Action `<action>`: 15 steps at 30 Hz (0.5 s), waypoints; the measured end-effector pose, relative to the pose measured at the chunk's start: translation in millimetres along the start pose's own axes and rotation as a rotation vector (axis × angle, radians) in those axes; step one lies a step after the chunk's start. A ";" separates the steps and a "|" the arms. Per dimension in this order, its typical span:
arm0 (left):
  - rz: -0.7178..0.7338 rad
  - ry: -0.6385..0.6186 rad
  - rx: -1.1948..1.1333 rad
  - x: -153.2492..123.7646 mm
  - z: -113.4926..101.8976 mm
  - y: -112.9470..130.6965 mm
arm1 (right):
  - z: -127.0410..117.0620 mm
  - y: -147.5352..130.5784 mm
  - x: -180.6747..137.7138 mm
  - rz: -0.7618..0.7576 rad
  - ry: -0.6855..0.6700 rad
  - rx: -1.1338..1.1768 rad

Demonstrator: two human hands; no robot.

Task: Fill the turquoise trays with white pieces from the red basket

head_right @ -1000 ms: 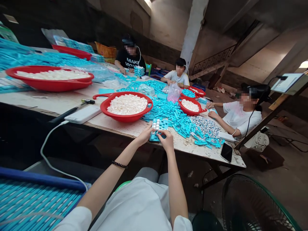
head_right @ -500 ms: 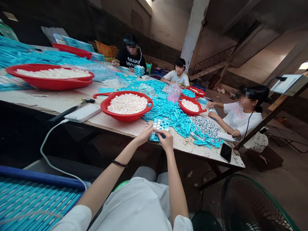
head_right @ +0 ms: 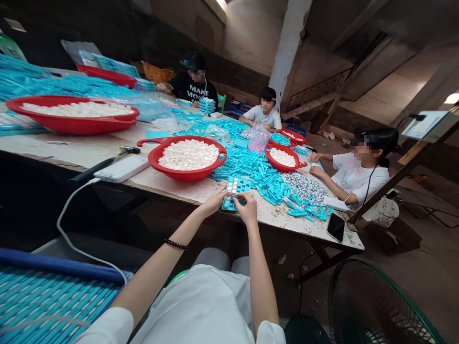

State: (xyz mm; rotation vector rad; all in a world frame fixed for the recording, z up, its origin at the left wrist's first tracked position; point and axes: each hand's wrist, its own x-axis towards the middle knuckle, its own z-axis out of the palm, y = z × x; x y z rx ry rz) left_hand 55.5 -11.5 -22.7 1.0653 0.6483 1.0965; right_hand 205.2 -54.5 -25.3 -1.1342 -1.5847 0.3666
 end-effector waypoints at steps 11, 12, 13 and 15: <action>0.010 0.011 -0.026 2.0 1.3 -1.8 | 1.5 1.7 -1.1 -0.043 0.006 0.014; 0.005 0.009 -0.027 1.5 1.6 -1.1 | 1.4 1.4 -1.4 -0.050 0.011 0.014; 0.000 0.008 -0.028 0.9 2.0 -0.2 | 1.4 1.3 -1.6 -0.057 0.015 0.015; -0.016 0.009 -0.028 -0.5 2.9 1.8 | 1.6 1.4 -2.2 -0.067 0.015 0.017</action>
